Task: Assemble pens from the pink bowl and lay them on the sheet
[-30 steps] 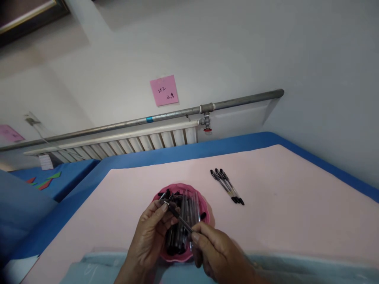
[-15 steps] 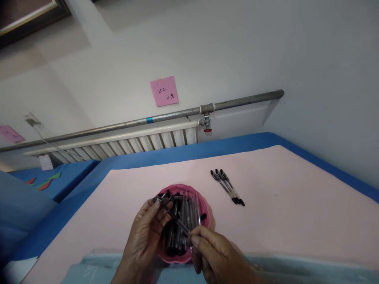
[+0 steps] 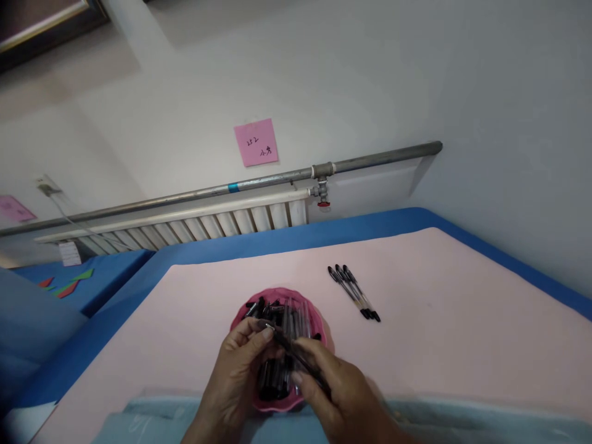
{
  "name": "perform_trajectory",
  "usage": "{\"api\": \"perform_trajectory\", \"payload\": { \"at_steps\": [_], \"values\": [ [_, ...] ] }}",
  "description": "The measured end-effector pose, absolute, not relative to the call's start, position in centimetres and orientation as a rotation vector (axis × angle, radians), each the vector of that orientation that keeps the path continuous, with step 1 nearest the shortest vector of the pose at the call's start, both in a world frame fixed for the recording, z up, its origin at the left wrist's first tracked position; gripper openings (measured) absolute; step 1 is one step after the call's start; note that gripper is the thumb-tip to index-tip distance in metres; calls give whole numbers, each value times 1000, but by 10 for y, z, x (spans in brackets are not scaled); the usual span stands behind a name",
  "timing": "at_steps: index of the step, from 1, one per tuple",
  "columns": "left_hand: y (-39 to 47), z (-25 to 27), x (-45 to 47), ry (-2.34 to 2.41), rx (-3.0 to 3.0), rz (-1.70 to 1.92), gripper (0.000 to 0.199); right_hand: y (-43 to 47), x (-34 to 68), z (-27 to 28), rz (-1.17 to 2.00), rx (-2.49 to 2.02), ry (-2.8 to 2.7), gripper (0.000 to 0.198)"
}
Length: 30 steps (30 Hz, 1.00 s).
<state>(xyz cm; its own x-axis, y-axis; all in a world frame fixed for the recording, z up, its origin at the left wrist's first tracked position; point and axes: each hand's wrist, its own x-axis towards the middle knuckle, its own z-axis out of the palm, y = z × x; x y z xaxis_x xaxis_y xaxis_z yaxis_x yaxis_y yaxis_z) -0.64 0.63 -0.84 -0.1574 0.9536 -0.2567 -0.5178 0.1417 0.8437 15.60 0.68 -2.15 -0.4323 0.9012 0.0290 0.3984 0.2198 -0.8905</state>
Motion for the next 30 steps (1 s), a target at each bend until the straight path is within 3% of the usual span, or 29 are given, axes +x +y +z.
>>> {"api": "perform_trajectory", "payload": {
  "at_steps": [15, 30],
  "values": [
    [10, 1, -24, 943, 376, 1492, 20, 11, 160, -22, 1330, -1224, -1915, 35],
    [9, -1, -14, 986, 503, 1490, 21, 8, 158, -21, 1252, -1243, -1942, 33]
  ]
}}
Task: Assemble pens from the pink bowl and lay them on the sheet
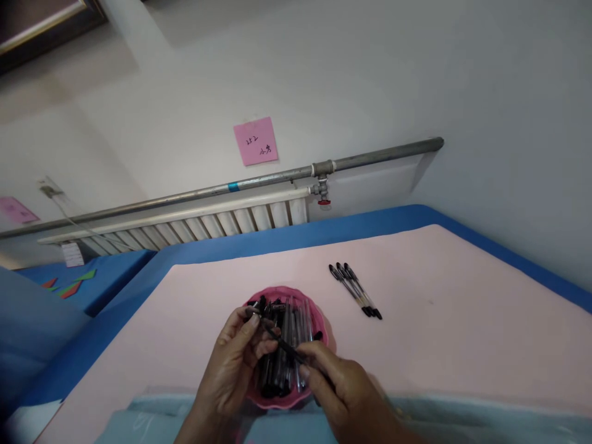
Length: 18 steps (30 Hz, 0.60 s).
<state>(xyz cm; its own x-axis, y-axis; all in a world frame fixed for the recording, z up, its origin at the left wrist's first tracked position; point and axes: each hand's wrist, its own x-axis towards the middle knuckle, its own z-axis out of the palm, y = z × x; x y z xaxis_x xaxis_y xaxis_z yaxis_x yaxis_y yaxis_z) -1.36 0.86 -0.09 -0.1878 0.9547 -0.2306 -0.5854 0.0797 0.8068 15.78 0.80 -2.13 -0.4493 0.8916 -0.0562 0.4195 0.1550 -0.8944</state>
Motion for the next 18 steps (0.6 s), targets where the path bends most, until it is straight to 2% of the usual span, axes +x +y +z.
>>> {"api": "perform_trajectory", "payload": {
  "at_steps": [18],
  "values": [
    [12, -3, -29, 916, 342, 1411, 14, 10, 157, -21, 1313, -1274, -1922, 32]
  ]
}}
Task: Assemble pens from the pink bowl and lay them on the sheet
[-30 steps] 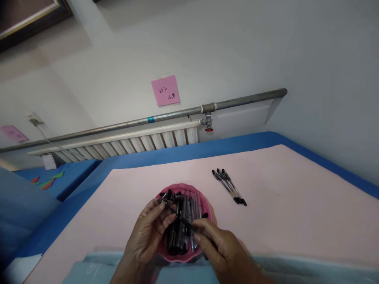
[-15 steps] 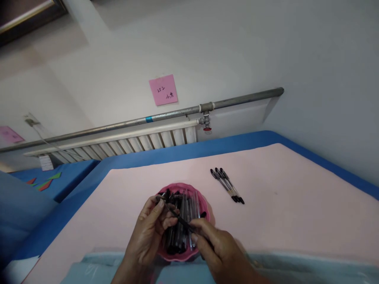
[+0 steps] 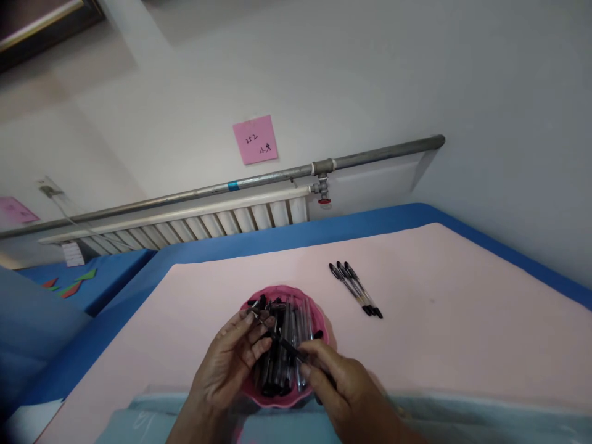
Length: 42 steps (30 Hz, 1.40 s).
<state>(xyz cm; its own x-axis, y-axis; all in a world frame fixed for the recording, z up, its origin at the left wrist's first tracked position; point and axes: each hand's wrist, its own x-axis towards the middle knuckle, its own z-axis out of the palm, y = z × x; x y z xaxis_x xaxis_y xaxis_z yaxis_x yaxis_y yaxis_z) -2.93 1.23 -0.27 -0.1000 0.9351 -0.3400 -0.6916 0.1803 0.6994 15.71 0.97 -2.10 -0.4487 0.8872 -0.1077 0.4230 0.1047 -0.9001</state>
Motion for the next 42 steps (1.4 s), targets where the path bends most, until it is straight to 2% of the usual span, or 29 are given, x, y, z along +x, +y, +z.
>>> {"api": "perform_trajectory", "payload": {
  "at_steps": [16, 34, 42],
  "values": [
    [10, -10, -17, 898, 469, 1338, 17, 8, 156, -22, 1291, -1306, -1841, 32],
    [5, -9, -7, 1091, 619, 1329, 20, 8, 155, -18, 1280, -1330, -1808, 34],
    [4, -9, -4, 1106, 647, 1305, 20, 6, 154, -14, 1288, -1312, -1793, 27]
  ]
}}
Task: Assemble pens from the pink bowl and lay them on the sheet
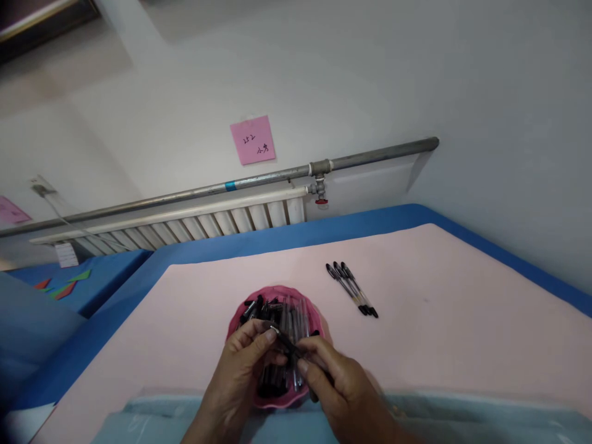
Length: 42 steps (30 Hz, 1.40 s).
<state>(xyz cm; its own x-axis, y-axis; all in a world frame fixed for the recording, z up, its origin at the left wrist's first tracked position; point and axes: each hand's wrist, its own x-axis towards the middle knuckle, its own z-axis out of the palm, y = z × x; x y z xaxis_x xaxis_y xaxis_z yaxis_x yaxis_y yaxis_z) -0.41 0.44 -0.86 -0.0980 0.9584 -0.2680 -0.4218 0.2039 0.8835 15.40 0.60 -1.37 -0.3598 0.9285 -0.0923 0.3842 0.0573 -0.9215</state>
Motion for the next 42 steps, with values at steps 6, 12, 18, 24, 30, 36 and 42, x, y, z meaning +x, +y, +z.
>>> {"api": "perform_trajectory", "payload": {
  "at_steps": [6, 12, 18, 24, 30, 36, 42],
  "values": [
    [4, -11, -4, 1093, 665, 1289, 21, 6, 153, -13, 1451, -1244, -1713, 20],
    [2, -12, -5, 1131, 757, 1277, 17, 5, 151, -9, 1723, -1242, -1465, 26],
    [2, -11, -3, 1120, 682, 1319, 17, 8, 148, -15, 1676, -1201, -1432, 23],
    [8, -7, -9, 1125, 489, 1459, 25, 7, 153, -15, 1093, -1353, -1813, 11],
    [9, -2, -13, 1069, 434, 1511, 24, 5, 153, -12, 1245, -1302, -1816, 22],
    [11, -3, -19, 1057, 433, 1514, 20, 9, 156, -12, 1106, -1320, -1922, 17],
    [11, -3, -21, 1057, 414, 1526, 18, 6, 155, -14, 1032, -1289, -1855, 20]
  ]
}}
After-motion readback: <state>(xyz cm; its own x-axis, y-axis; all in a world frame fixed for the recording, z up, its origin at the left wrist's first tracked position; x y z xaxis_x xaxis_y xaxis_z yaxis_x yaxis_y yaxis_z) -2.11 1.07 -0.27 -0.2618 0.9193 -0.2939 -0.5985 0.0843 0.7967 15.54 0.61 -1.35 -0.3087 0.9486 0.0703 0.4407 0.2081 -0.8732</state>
